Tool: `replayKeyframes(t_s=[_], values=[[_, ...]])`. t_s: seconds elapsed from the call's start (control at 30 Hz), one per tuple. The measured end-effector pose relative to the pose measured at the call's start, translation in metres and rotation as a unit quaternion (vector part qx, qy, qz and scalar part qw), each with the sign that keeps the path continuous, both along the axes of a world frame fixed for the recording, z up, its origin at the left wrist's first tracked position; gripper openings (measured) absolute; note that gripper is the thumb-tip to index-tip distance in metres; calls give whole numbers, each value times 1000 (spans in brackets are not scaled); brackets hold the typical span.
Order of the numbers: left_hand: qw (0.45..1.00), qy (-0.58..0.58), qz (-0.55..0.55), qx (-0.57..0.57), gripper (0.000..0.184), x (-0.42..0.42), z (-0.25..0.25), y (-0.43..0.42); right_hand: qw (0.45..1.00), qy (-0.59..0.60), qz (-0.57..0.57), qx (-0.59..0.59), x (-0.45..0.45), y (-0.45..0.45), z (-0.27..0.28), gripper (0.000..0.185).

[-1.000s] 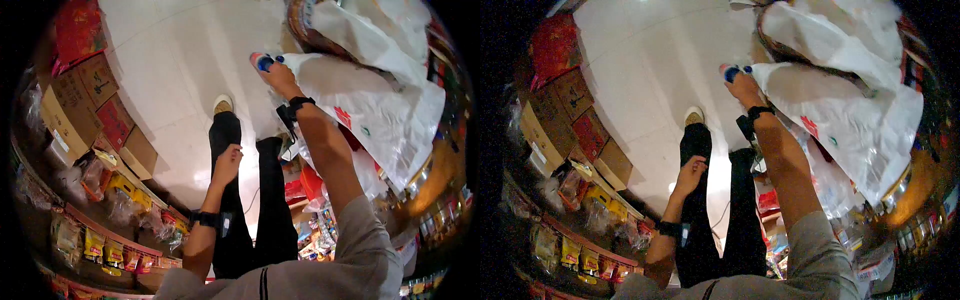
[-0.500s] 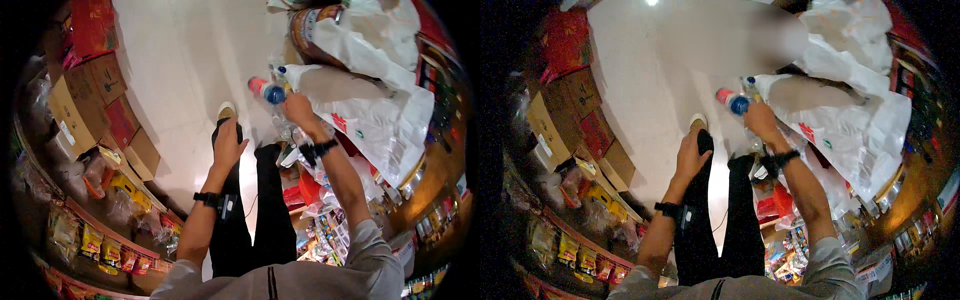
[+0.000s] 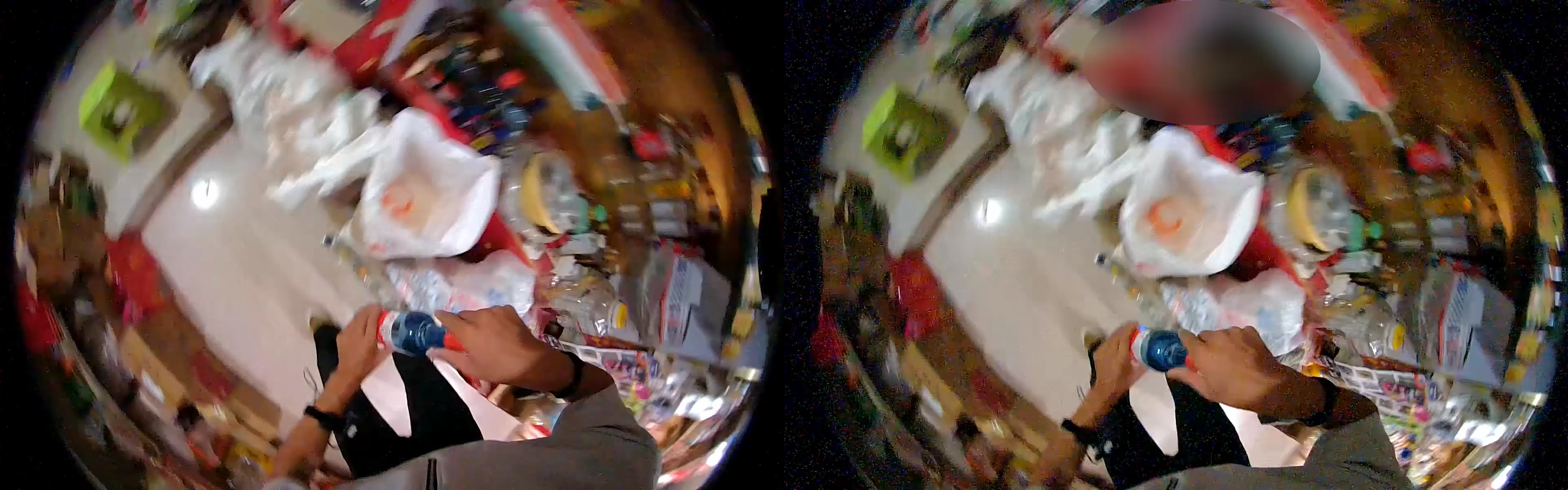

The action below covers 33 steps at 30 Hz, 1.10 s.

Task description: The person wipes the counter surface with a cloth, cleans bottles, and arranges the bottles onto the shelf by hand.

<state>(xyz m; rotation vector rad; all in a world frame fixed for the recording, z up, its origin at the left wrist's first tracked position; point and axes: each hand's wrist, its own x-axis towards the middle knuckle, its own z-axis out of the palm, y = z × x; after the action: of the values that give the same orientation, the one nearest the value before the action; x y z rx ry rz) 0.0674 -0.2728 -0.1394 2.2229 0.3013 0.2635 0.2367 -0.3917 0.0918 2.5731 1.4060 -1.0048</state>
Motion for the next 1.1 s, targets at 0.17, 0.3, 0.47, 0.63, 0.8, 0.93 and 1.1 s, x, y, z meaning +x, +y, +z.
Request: replayKeyframes(t_s=[0.17, 0.3, 0.47, 0.63, 0.8, 0.93, 1.1], values=[[996, -28, -25, -87, 73, 104, 112, -54, 896, -159, -282, 304, 78, -128, 97, 29], [895, -78, -28, -439, 70, 189, 144, -102, 773, -364, -356, 378, 165, -260, 57, 21], [954, -206, -212, 58, 64, 326, 191, -140, 688, -363, -481, 405, 222, -357, 0, 22], [918, -340, -46, 199, 53, 388, 274, -216, 659, -424, -508, 358, 240, -374, -27, 24], [975, -220, 2, -41, 58, 481, 258, -235, 622, -503, -510, 316, 243, -368, -28, 23], [945, -295, -49, -130, 68, 554, 245, -243, 644, -439, -526, 341, 243, -369, -31, 22], [890, -255, -115, -361, 72, 622, 244, -236, 652, -449, -508, 338, 240, -367, -19, 22]])
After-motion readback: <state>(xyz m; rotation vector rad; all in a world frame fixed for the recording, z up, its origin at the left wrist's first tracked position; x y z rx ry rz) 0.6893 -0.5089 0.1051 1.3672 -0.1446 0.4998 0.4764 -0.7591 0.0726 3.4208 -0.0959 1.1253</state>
